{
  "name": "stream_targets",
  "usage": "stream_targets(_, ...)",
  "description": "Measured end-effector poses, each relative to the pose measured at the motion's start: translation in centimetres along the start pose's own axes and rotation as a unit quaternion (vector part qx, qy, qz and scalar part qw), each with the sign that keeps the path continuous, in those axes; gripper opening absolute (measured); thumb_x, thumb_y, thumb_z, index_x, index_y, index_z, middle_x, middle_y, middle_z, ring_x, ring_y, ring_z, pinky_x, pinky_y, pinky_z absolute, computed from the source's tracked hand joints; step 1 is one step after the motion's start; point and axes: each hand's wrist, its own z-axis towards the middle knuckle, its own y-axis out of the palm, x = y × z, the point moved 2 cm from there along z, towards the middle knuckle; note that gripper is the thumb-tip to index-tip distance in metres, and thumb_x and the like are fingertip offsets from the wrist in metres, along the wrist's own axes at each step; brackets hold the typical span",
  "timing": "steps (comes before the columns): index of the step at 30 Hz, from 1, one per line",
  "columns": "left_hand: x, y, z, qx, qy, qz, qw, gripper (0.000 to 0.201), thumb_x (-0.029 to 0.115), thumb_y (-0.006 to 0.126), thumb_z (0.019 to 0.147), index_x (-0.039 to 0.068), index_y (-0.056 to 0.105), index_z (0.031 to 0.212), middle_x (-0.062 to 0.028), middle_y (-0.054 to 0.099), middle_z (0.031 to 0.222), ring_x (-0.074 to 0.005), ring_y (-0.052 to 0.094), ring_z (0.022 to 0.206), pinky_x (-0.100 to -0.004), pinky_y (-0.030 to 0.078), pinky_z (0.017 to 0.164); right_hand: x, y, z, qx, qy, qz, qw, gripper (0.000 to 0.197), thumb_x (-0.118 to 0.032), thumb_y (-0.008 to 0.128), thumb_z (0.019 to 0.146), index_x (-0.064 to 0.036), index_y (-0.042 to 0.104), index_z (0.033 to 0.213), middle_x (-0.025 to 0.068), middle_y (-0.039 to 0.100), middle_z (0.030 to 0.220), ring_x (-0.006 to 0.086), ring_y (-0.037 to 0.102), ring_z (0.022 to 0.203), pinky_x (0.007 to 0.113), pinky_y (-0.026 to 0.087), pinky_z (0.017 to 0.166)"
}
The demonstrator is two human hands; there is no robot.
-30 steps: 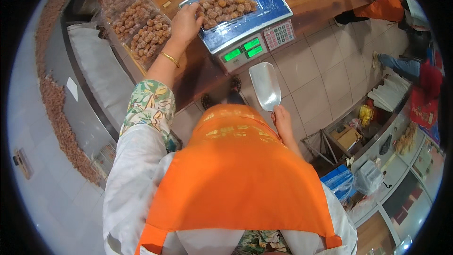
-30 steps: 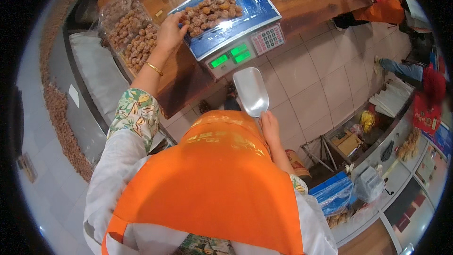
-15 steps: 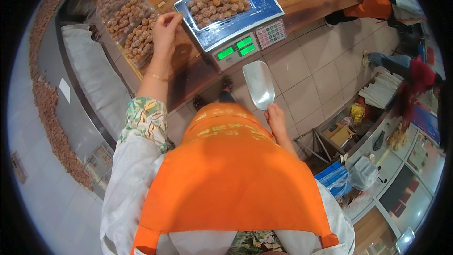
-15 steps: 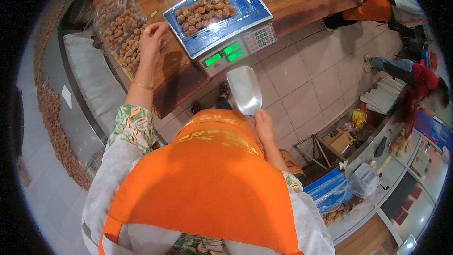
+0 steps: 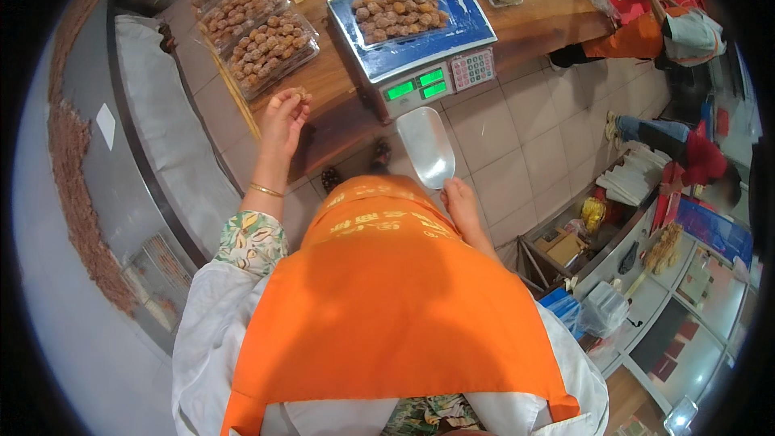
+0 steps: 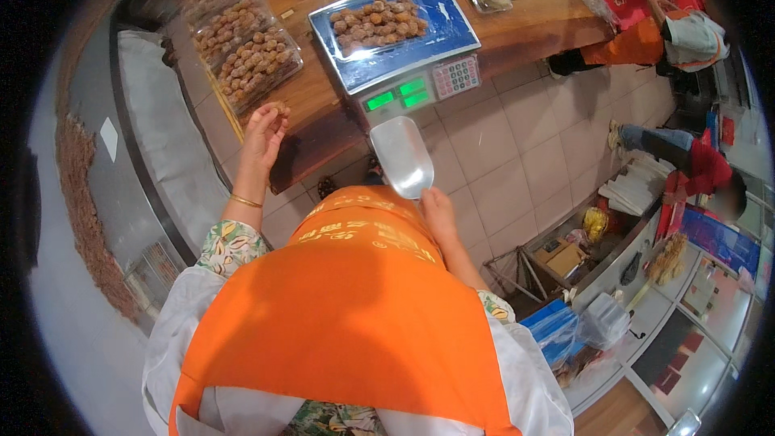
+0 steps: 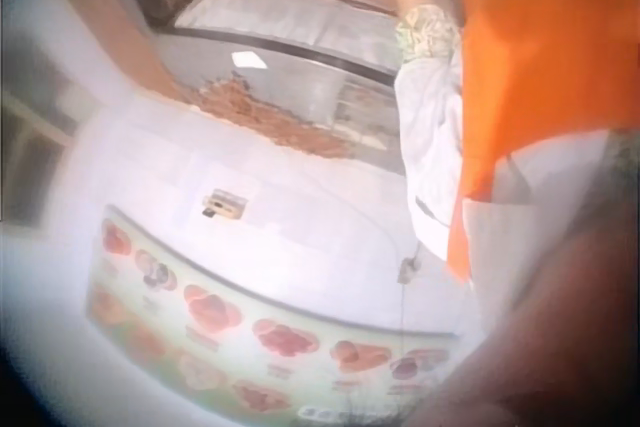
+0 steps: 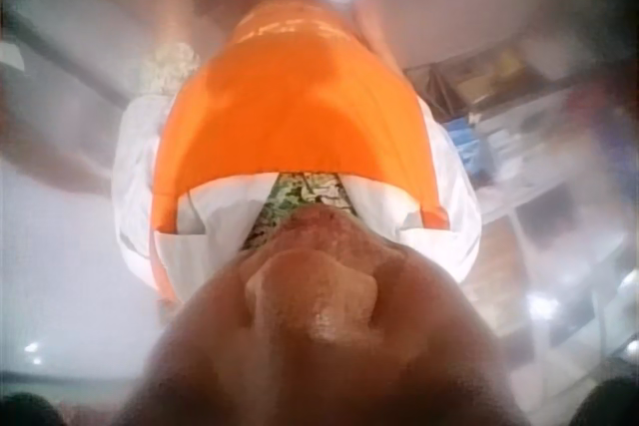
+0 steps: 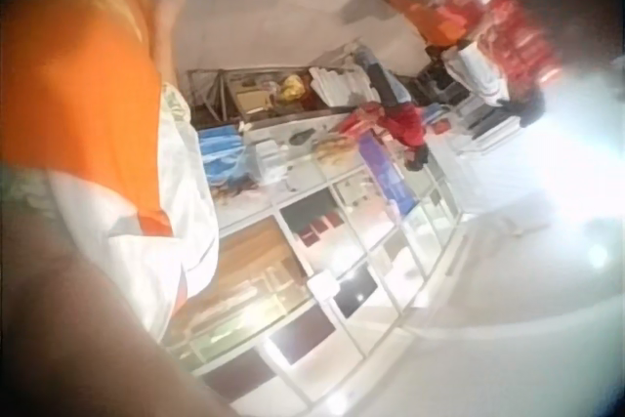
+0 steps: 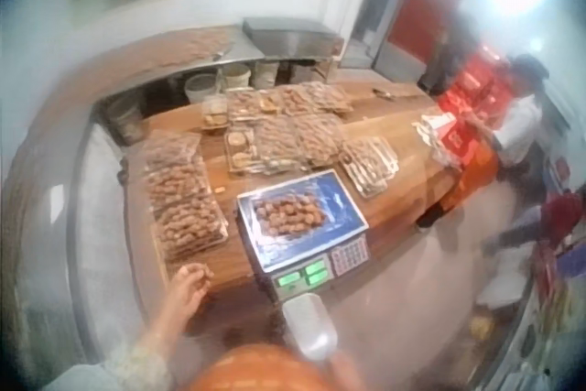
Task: The person scoops small round snacks from a wire rack onto a digital scale, then transfers them into clear plastic containers. They repeat this process, filling several containers and arranging them on the counter.
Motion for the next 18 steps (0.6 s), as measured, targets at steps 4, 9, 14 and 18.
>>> stream_targets(4, -0.2, -0.3, -0.5, 0.001, 0.004, -0.026, 1.000, 0.013, 0.003, 0.056, 0.081, 0.005, 0.051, 0.092, -0.0082, 0.059, 0.088, -0.0177, 0.058, 0.083, -0.0264, 0.048, 0.069, -0.6, 0.7, -0.4, -0.008, -0.007, -0.008, 1.000, 0.021, -0.024, 0.046, 0.085, -0.0072, 0.047, 0.072, -0.0040, 0.041, 0.059, 0.0035, 0.033, 0.049, 0.019, 0.027, 0.044)
stream_targets(9, -0.8, -6.9, -0.3, -0.028, 0.040, -0.105, 0.993, 0.011, 0.003, 0.058, 0.078, 0.005, 0.052, 0.087, -0.0074, 0.058, 0.080, -0.0178, 0.058, 0.074, -0.0274, 0.048, 0.065, -0.6, 1.8, 0.1, -0.017, -0.055, -0.108, 0.993, 0.022, -0.024, 0.047, 0.084, -0.0061, 0.047, 0.070, -0.0017, 0.040, 0.058, 0.0070, 0.035, 0.050, 0.023, 0.028, 0.045)
stream_targets(14, 0.3, -14.3, -3.3, 0.206, 0.088, -0.179, 0.958, 0.008, 0.001, 0.060, 0.071, 0.004, 0.053, 0.070, -0.0062, 0.054, 0.064, -0.0149, 0.053, 0.055, -0.0232, 0.042, 0.048, -1.1, 4.1, -2.5, -0.074, -0.144, -0.129, 0.978, 0.023, -0.020, 0.042, 0.087, -0.0052, 0.047, 0.070, -0.0028, 0.037, 0.058, 0.0070, 0.033, 0.051, 0.024, 0.027, 0.046)
stream_targets(18, 1.5, -25.0, -8.2, 0.331, 0.142, -0.199, 0.912, 0.008, 0.000, 0.059, 0.066, 0.002, 0.052, 0.070, -0.0061, 0.053, 0.059, -0.0133, 0.049, 0.046, -0.0234, 0.038, 0.040, -4.4, 6.4, -5.4, -0.117, -0.086, -0.162, 0.976, 0.025, -0.020, 0.042, 0.088, -0.0049, 0.045, 0.069, -0.0030, 0.037, 0.059, 0.0062, 0.033, 0.052, 0.024, 0.026, 0.047)
